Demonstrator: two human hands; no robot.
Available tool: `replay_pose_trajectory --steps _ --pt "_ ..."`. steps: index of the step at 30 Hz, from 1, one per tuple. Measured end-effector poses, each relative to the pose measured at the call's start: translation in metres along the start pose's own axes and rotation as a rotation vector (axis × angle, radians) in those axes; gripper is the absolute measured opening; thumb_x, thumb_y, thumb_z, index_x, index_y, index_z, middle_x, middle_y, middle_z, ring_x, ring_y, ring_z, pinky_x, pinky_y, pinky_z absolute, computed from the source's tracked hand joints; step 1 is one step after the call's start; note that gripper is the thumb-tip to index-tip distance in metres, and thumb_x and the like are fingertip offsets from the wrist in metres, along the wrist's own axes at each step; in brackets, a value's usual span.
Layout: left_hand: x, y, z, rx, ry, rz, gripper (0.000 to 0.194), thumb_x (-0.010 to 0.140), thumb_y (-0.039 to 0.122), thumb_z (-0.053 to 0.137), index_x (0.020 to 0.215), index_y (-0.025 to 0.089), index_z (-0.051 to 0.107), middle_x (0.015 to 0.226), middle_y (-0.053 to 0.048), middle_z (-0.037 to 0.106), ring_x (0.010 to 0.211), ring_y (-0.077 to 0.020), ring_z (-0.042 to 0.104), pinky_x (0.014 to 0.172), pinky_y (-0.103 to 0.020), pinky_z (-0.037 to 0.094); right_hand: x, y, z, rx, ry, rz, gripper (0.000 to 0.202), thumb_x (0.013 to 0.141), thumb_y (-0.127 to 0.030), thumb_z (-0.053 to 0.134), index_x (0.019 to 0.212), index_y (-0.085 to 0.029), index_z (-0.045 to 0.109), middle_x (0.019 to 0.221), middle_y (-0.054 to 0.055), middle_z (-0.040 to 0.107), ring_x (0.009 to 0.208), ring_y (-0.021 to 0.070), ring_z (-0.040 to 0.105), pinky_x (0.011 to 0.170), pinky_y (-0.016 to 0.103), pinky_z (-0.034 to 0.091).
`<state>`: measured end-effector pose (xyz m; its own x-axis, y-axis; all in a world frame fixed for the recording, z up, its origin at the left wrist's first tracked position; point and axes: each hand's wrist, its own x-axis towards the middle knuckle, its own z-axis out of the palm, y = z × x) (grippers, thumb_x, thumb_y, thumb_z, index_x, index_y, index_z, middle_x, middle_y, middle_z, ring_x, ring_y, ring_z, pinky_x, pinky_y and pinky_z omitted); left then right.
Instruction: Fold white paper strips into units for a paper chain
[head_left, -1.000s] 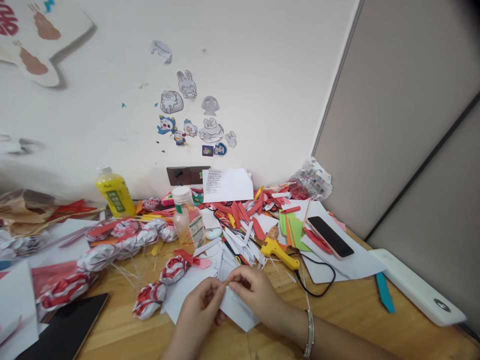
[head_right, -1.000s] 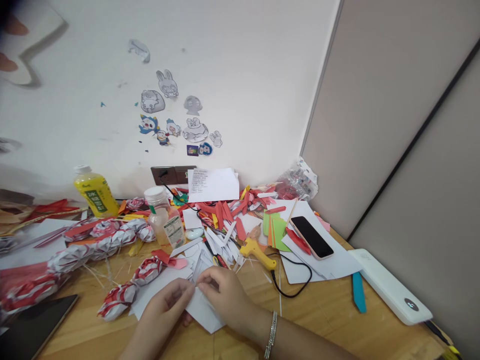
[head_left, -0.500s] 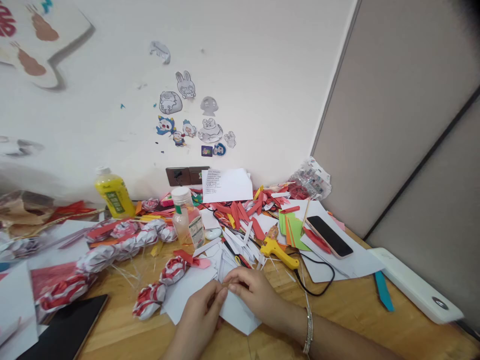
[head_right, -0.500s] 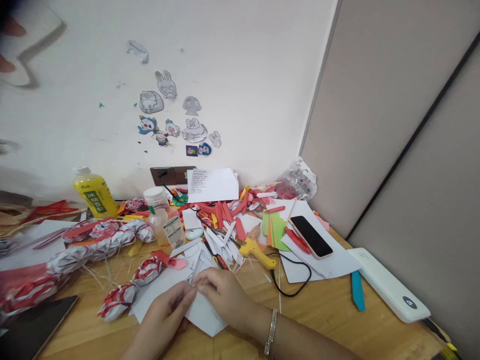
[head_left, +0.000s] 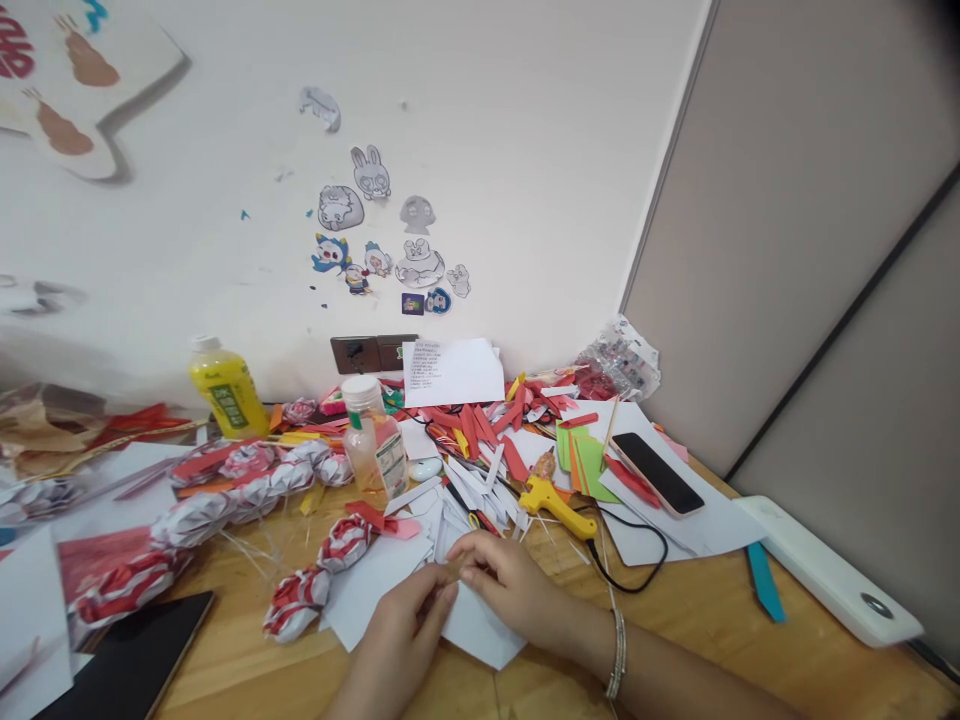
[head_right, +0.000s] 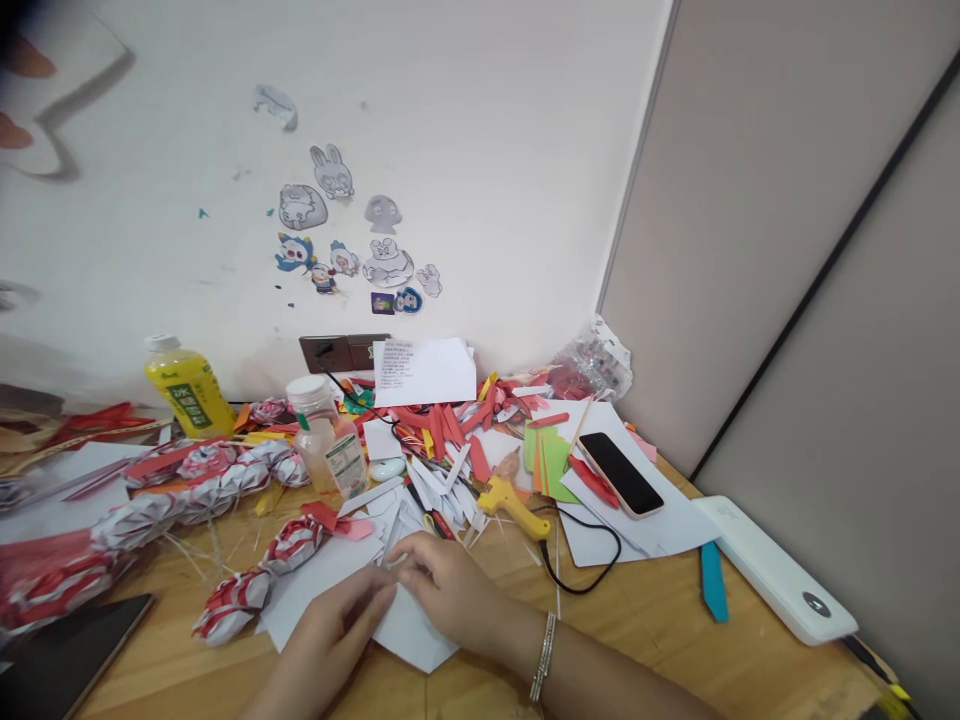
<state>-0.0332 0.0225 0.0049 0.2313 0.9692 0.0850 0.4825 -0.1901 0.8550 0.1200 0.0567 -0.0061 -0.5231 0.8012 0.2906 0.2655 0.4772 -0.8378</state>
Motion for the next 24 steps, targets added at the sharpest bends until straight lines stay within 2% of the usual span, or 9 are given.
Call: replay_pose_trajectory --steps 2,4,6,9,11,13,16,20,24 --pt "0.0 -0.001 -0.001 0.008 -0.017 0.027 0.019 0.081 0.031 0.043 0.076 0.021 0.058 0.075 -0.002 0.064 0.074 -0.0194 0.056 0.068 -0.025 0.041 0.0 -0.002 -0.001 -0.062 -0.007 -0.045 0.024 0.081 -0.009 0.044 0.101 -0.02 0.053 0.079 0.0 0.06 0.073 0.013 0.056 0.067 0.023 0.042" --pt "0.001 -0.002 -0.001 -0.002 0.023 0.015 0.017 0.08 0.032 0.045 0.075 0.021 0.058 0.073 0.0 0.064 0.072 -0.0187 0.056 0.067 -0.024 0.041 -0.001 -0.005 -0.002 -0.163 0.068 -0.106 0.021 0.082 -0.011 0.044 0.099 -0.019 0.054 0.086 0.002 0.06 0.08 0.0147 0.054 0.072 0.026 0.041" --pt "0.002 -0.005 -0.001 -0.064 0.093 -0.06 0.016 0.079 0.035 0.047 0.073 0.022 0.055 0.061 0.003 0.06 0.06 -0.0169 0.054 0.058 -0.023 0.041 -0.003 -0.009 -0.004 -0.315 0.192 -0.177 0.016 0.083 -0.013 0.043 0.092 -0.017 0.055 0.086 0.005 0.058 0.082 0.0169 0.052 0.073 0.029 0.04" --pt "0.005 -0.011 0.0 -0.287 0.146 -0.182 0.019 0.078 0.041 0.045 0.072 0.024 0.046 0.044 0.007 0.054 0.044 -0.0143 0.049 0.046 -0.021 0.038 -0.006 -0.015 -0.008 -0.577 0.289 -0.368 0.019 0.085 -0.014 0.037 0.084 -0.016 0.056 0.071 0.005 0.056 0.067 0.017 0.048 0.061 0.03 0.037" --pt "0.007 -0.016 0.002 -0.447 0.162 -0.201 0.021 0.077 0.044 0.046 0.072 0.024 0.041 0.04 0.008 0.056 0.04 -0.0134 0.049 0.043 -0.02 0.038 -0.008 -0.017 -0.009 -0.733 0.253 -0.551 0.021 0.086 -0.013 0.035 0.083 -0.015 0.056 0.063 0.003 0.054 0.058 0.0159 0.044 0.053 0.028 0.034" --pt "0.009 -0.021 0.003 -0.566 0.186 -0.207 0.024 0.074 0.046 0.05 0.072 0.024 0.04 0.038 0.008 0.056 0.038 -0.0127 0.05 0.041 -0.019 0.037 -0.008 -0.018 -0.007 -0.833 0.166 -0.658 0.021 0.087 -0.014 0.035 0.084 -0.015 0.057 0.06 0.002 0.053 0.057 0.0151 0.044 0.051 0.027 0.032" --pt "0.01 -0.026 0.006 -0.709 0.158 -0.221 0.026 0.072 0.044 0.054 0.075 0.024 0.038 0.04 0.008 0.06 0.037 -0.0126 0.052 0.041 -0.02 0.039 -0.007 -0.013 -0.004 -0.851 0.052 -0.61 0.02 0.089 -0.017 0.037 0.083 -0.017 0.056 0.064 0.002 0.055 0.06 0.0147 0.046 0.051 0.026 0.032" --pt "0.008 -0.024 0.008 -0.804 0.107 -0.247 0.024 0.071 0.039 0.058 0.071 0.023 0.04 0.046 0.005 0.064 0.042 -0.0127 0.057 0.042 -0.019 0.04 -0.005 -0.004 -0.003 -0.753 0.09 -0.478 0.021 0.088 -0.019 0.037 0.085 -0.017 0.057 0.072 0.004 0.058 0.064 0.0162 0.047 0.055 0.027 0.036" --pt "0.006 -0.014 0.007 -0.804 0.064 -0.27 0.023 0.067 0.037 0.064 0.062 0.019 0.049 0.047 0.002 0.063 0.045 -0.0128 0.058 0.041 -0.019 0.041 -0.004 0.001 -0.005 -0.588 0.139 -0.432 0.02 0.089 -0.019 0.038 0.089 -0.018 0.058 0.079 0.004 0.059 0.072 0.0157 0.05 0.063 0.027 0.039"
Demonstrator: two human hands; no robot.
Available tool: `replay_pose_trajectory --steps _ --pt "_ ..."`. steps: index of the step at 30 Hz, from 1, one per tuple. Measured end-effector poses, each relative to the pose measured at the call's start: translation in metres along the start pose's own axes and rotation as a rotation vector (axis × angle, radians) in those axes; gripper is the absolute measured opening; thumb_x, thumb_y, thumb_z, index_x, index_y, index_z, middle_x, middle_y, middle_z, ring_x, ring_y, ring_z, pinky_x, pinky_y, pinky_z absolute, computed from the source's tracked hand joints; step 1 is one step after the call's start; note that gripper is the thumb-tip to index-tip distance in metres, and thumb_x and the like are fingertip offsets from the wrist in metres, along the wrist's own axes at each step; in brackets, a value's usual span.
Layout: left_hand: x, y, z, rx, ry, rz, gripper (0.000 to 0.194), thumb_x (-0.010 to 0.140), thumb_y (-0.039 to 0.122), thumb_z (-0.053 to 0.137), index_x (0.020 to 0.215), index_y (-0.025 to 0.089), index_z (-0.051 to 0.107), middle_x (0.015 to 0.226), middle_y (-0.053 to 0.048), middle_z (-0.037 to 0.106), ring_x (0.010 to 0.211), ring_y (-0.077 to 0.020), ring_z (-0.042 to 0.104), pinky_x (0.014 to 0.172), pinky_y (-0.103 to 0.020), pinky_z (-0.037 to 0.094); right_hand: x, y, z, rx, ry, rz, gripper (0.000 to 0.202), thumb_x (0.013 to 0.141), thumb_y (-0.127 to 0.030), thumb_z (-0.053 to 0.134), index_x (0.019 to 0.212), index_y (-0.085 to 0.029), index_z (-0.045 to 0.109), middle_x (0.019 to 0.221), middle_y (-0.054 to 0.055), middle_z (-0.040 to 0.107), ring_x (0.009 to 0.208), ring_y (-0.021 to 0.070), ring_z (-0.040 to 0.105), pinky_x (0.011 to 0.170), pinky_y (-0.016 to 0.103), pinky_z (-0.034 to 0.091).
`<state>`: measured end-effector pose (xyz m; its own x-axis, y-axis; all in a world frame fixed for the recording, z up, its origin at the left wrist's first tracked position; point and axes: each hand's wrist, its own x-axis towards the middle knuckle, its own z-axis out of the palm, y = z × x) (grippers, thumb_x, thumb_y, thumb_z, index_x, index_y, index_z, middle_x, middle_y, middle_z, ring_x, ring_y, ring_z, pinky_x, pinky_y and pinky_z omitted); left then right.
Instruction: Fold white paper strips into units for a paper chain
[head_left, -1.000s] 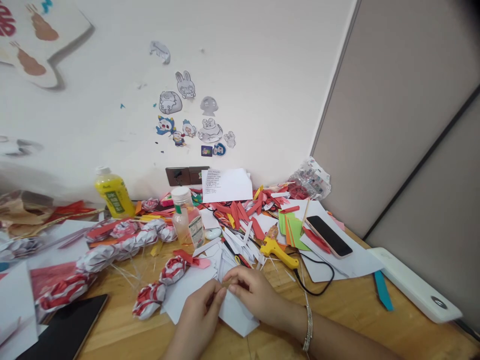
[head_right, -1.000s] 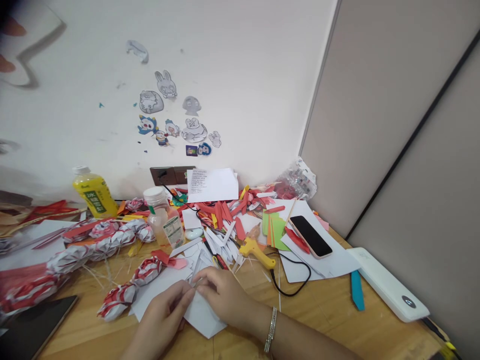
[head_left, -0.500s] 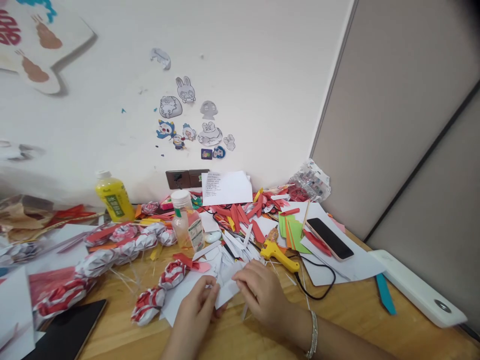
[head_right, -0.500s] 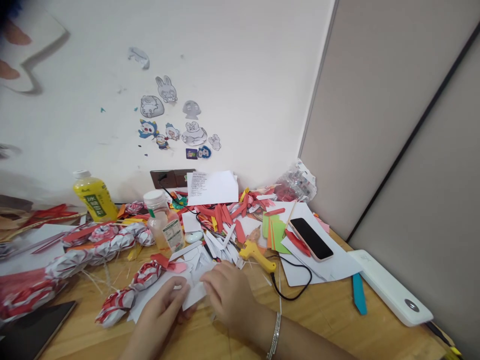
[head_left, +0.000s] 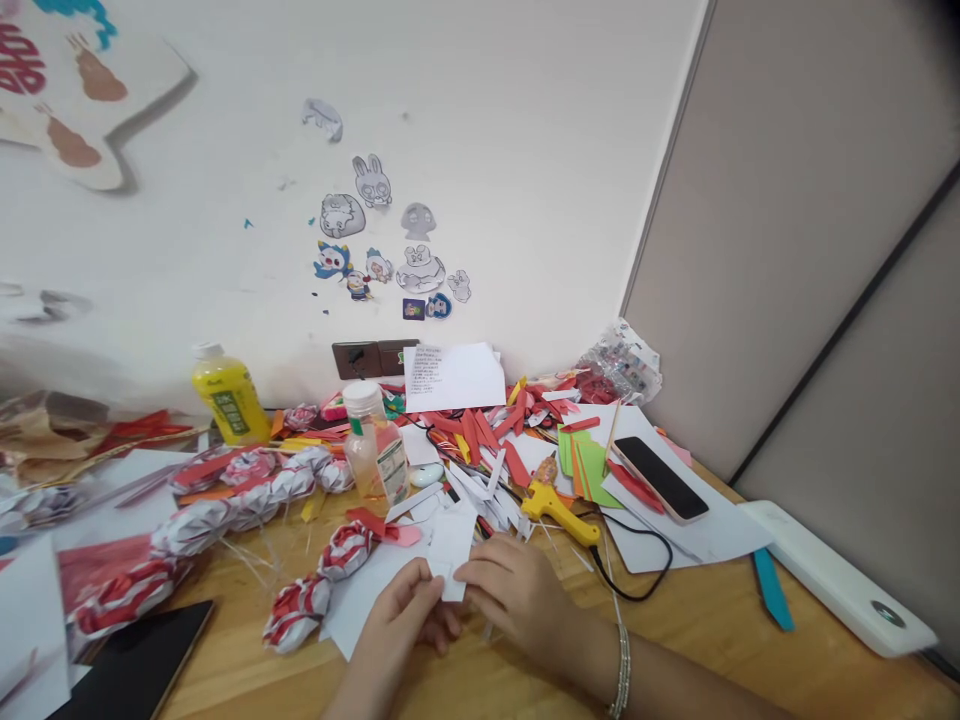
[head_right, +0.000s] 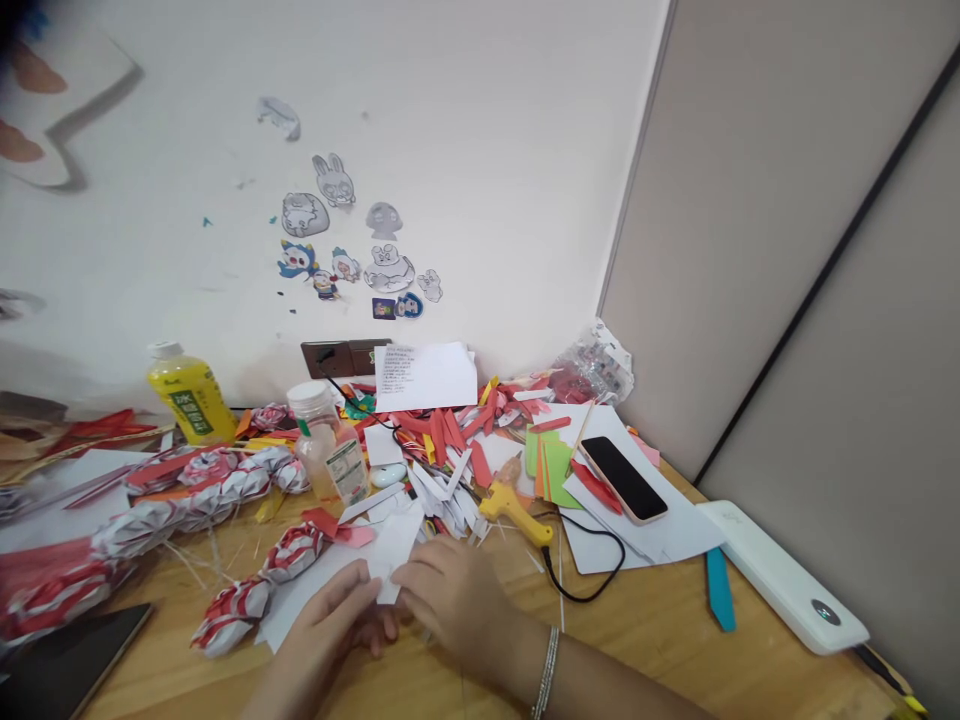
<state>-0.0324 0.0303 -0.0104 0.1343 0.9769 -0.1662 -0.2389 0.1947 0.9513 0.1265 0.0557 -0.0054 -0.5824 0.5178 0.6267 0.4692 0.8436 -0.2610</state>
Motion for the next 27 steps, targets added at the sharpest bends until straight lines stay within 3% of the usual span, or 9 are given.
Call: replay_pose_trajectory --steps 6,11,18,27 --pt "-0.001 0.008 0.004 0.038 0.002 -0.045 0.026 0.063 0.039 0.067 0.065 0.016 0.056 0.05 0.001 0.066 0.045 -0.0123 0.057 0.043 -0.021 0.044 0.002 0.0 0.001 0.149 0.01 0.052 0.016 0.086 -0.024 0.047 0.08 -0.018 0.06 0.076 0.002 0.06 0.073 0.0143 0.051 0.067 0.026 0.039" --pt "-0.002 0.006 0.004 0.013 -0.033 -0.054 0.027 0.065 0.039 0.066 0.064 0.014 0.057 0.051 -0.001 0.067 0.047 -0.0123 0.06 0.049 -0.022 0.047 0.003 -0.006 0.007 0.292 0.054 0.308 0.009 0.076 -0.016 0.057 0.068 -0.017 0.058 0.066 -0.001 0.056 0.067 0.0128 0.052 0.062 0.023 0.04" --pt "-0.003 0.003 0.007 0.066 -0.004 -0.071 0.032 0.063 0.045 0.065 0.062 0.016 0.053 0.049 0.001 0.068 0.047 -0.0126 0.061 0.05 -0.022 0.047 0.0 -0.009 0.02 0.514 0.111 0.592 0.008 0.069 -0.009 0.055 0.067 -0.016 0.056 0.061 -0.003 0.054 0.057 0.0106 0.051 0.053 0.02 0.04" --pt "0.001 -0.004 0.007 0.103 -0.007 -0.069 0.033 0.059 0.047 0.066 0.061 0.017 0.051 0.048 0.002 0.066 0.042 -0.012 0.058 0.045 -0.023 0.045 -0.001 -0.01 0.017 0.45 0.046 0.557 0.01 0.071 -0.008 0.054 0.075 -0.017 0.054 0.065 -0.003 0.052 0.06 0.0106 0.05 0.055 0.02 0.038"
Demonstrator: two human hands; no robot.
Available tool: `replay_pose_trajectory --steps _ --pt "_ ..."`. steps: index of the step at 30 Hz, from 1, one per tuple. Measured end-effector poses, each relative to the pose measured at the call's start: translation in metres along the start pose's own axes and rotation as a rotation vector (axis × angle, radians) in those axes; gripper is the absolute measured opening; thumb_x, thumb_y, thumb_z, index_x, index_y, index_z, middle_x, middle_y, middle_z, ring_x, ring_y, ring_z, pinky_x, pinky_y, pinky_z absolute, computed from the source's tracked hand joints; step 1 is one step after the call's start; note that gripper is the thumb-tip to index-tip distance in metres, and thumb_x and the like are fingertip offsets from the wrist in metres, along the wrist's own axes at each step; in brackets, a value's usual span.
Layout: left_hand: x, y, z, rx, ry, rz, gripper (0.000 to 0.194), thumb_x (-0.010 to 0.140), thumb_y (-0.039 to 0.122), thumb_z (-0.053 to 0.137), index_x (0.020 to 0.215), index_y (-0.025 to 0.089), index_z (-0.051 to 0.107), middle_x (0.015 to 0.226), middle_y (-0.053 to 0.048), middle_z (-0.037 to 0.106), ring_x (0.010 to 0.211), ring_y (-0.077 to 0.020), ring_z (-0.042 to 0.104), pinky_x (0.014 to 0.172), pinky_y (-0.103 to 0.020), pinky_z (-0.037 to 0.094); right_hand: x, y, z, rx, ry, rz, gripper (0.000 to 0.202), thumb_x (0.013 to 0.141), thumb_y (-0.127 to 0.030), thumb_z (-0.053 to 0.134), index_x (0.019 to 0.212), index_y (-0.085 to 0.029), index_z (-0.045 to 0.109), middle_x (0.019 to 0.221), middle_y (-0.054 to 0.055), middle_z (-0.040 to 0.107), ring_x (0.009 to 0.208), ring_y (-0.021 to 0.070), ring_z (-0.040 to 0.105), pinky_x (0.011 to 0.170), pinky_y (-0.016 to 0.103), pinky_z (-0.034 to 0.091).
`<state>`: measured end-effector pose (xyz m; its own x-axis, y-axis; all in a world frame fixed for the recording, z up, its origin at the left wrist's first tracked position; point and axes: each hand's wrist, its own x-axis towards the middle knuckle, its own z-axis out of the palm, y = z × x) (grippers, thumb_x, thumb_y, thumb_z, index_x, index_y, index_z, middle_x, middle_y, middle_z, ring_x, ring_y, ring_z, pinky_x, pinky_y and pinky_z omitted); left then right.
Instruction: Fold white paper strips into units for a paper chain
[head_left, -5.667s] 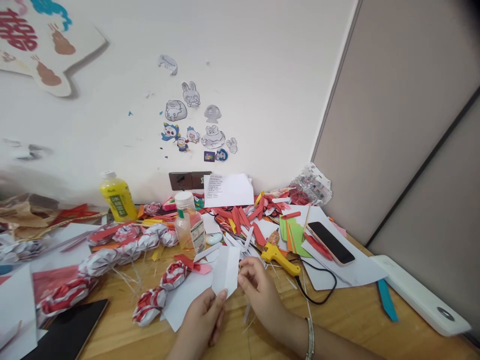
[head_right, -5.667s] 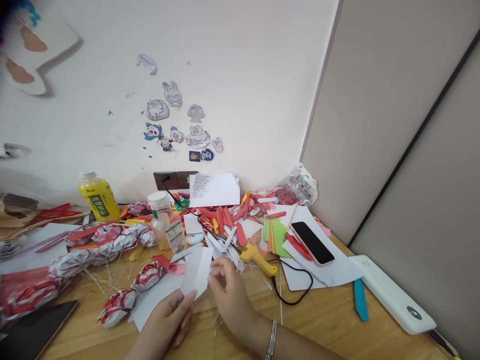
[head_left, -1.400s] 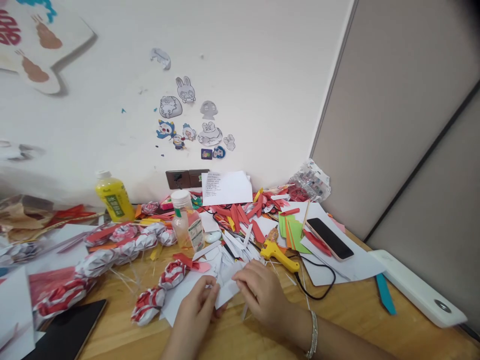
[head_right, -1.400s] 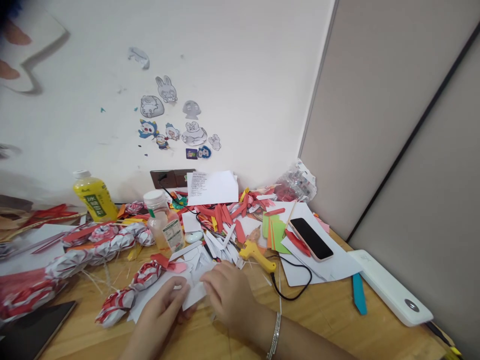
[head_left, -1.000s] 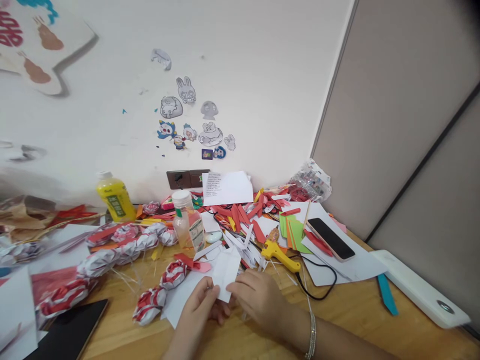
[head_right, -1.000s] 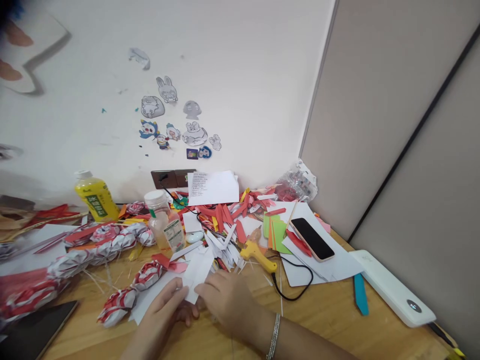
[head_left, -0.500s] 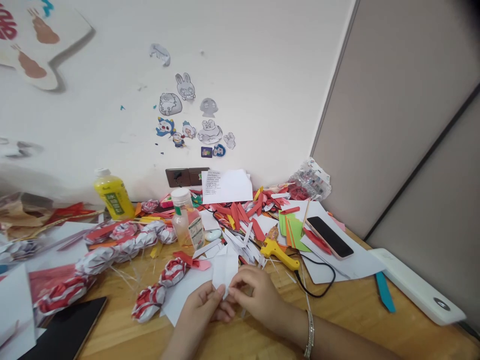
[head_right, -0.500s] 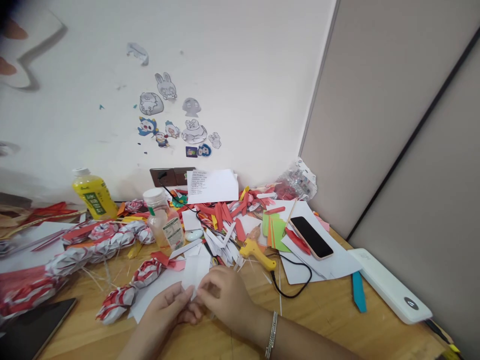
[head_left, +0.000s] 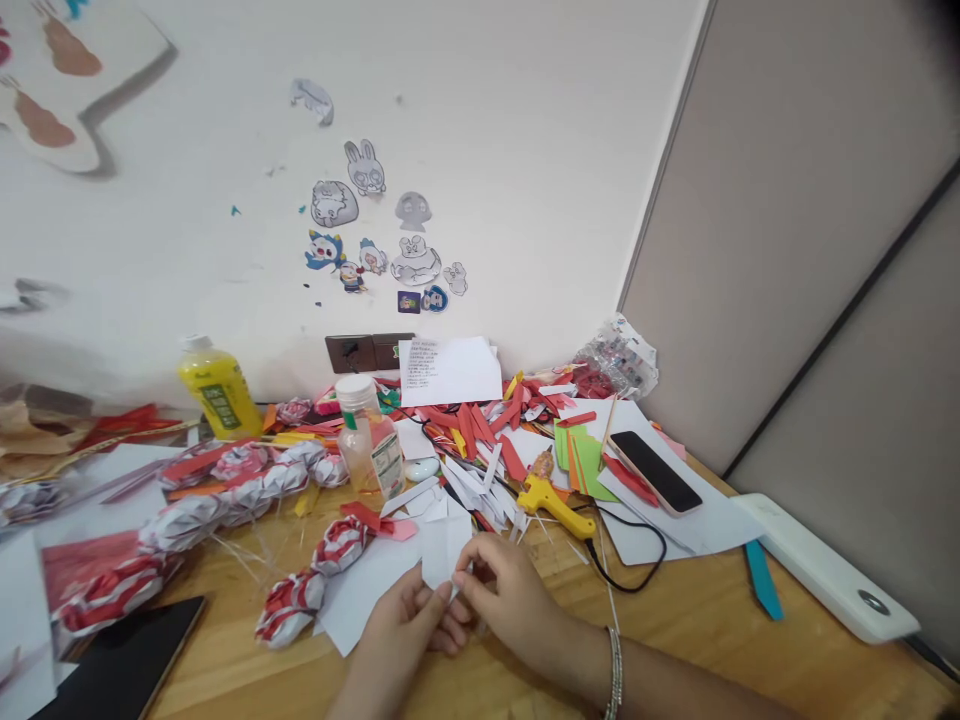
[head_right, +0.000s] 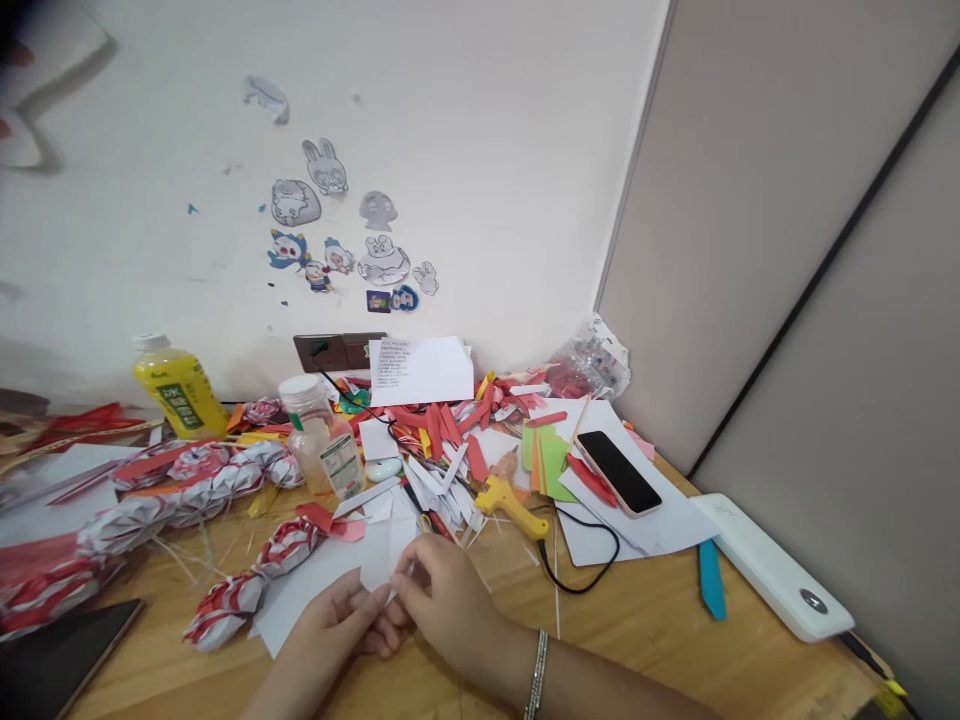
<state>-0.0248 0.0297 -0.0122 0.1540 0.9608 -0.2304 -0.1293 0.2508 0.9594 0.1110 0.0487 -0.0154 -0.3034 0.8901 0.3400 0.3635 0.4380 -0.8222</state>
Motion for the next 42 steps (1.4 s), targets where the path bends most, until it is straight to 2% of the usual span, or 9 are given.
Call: replay_pose_trajectory --steps 4,12,17,29,32,36,37,39,42 --pt "0.001 0.0 0.001 0.037 0.041 0.047 0.033 0.06 0.048 0.064 0.06 0.018 0.049 0.041 0.007 0.058 0.032 -0.0094 0.05 0.036 -0.021 0.038 0.0 0.005 0.004 0.034 -0.06 0.038 0.016 0.072 -0.01 0.052 0.085 -0.018 0.055 0.061 -0.005 0.05 0.056 0.01 0.049 0.052 0.019 0.037" --pt "-0.001 0.0 0.001 0.074 -0.022 0.128 0.034 0.06 0.048 0.066 0.063 0.017 0.051 0.046 0.005 0.058 0.038 -0.0101 0.051 0.039 -0.021 0.04 0.0 0.006 0.007 0.056 -0.02 0.102 0.021 0.07 -0.008 0.051 0.087 -0.019 0.055 0.054 -0.007 0.045 0.052 0.0096 0.048 0.048 0.018 0.034" --pt "0.001 -0.002 -0.004 0.02 -0.063 0.114 0.032 0.062 0.044 0.067 0.066 0.016 0.053 0.047 0.005 0.06 0.038 -0.0093 0.051 0.039 -0.02 0.039 0.0 0.002 0.005 0.078 -0.041 0.089 0.023 0.07 -0.008 0.052 0.09 -0.02 0.055 0.053 -0.008 0.042 0.05 0.009 0.045 0.047 0.018 0.033" --pt "-0.003 0.002 -0.004 -0.096 -0.022 0.01 0.03 0.059 0.041 0.069 0.057 0.015 0.055 0.049 0.001 0.063 0.038 -0.0089 0.052 0.042 -0.02 0.039 0.002 0.011 0.004 0.136 -0.017 -0.009 0.019 0.076 -0.011 0.046 0.093 -0.02 0.047 0.055 -0.008 0.04 0.049 0.0091 0.046 0.046 0.018 0.034" --pt "-0.002 0.005 -0.005 -0.001 0.008 0.058 0.03 0.064 0.042 0.064 0.054 0.016 0.054 0.042 0.003 0.058 0.036 -0.0092 0.049 0.042 -0.02 0.037 0.002 0.007 -0.005 0.039 0.031 -0.127 0.019 0.08 -0.016 0.046 0.098 -0.019 0.045 0.059 -0.006 0.046 0.053 0.0109 0.047 0.051 0.021 0.036" --pt "-0.001 0.008 -0.009 0.261 0.084 0.139 0.031 0.068 0.043 0.057 0.051 0.019 0.047 0.037 0.008 0.047 0.035 -0.0098 0.042 0.041 -0.02 0.031 0.008 -0.004 -0.026 -0.254 0.294 -0.234 0.013 0.081 -0.018 0.045 0.092 -0.018 0.051 0.078 0.003 0.052 0.073 0.0171 0.049 0.065 0.029 0.038" --pt "-0.001 0.008 -0.01 0.333 0.098 0.153 0.032 0.07 0.043 0.055 0.05 0.02 0.045 0.038 0.008 0.045 0.036 -0.0104 0.041 0.042 -0.021 0.03 0.011 -0.005 -0.03 -0.288 0.313 -0.246 0.014 0.081 -0.018 0.045 0.093 -0.018 0.051 0.085 0.005 0.052 0.079 0.0187 0.048 0.069 0.03 0.038" --pt "0.0 0.007 -0.012 0.467 0.134 0.186 0.032 0.074 0.042 0.049 0.051 0.022 0.041 0.039 0.009 0.04 0.039 -0.0118 0.04 0.044 -0.022 0.03 0.016 -0.004 -0.033 -0.298 0.267 -0.235 0.012 0.081 -0.016 0.045 0.091 -0.017 0.053 0.088 0.006 0.053 0.084 0.0192 0.048 0.072 0.031 0.038" --pt "0.001 0.006 -0.015 0.635 0.202 0.252 0.032 0.076 0.041 0.046 0.051 0.023 0.039 0.045 0.008 0.037 0.046 -0.0142 0.041 0.047 -0.023 0.03 0.02 0.004 -0.028 -0.265 0.168 -0.129 0.009 0.081 -0.015 0.046 0.076 -0.017 0.053 0.074 0.002 0.054 0.072 0.0158 0.049 0.064 0.026 0.038"
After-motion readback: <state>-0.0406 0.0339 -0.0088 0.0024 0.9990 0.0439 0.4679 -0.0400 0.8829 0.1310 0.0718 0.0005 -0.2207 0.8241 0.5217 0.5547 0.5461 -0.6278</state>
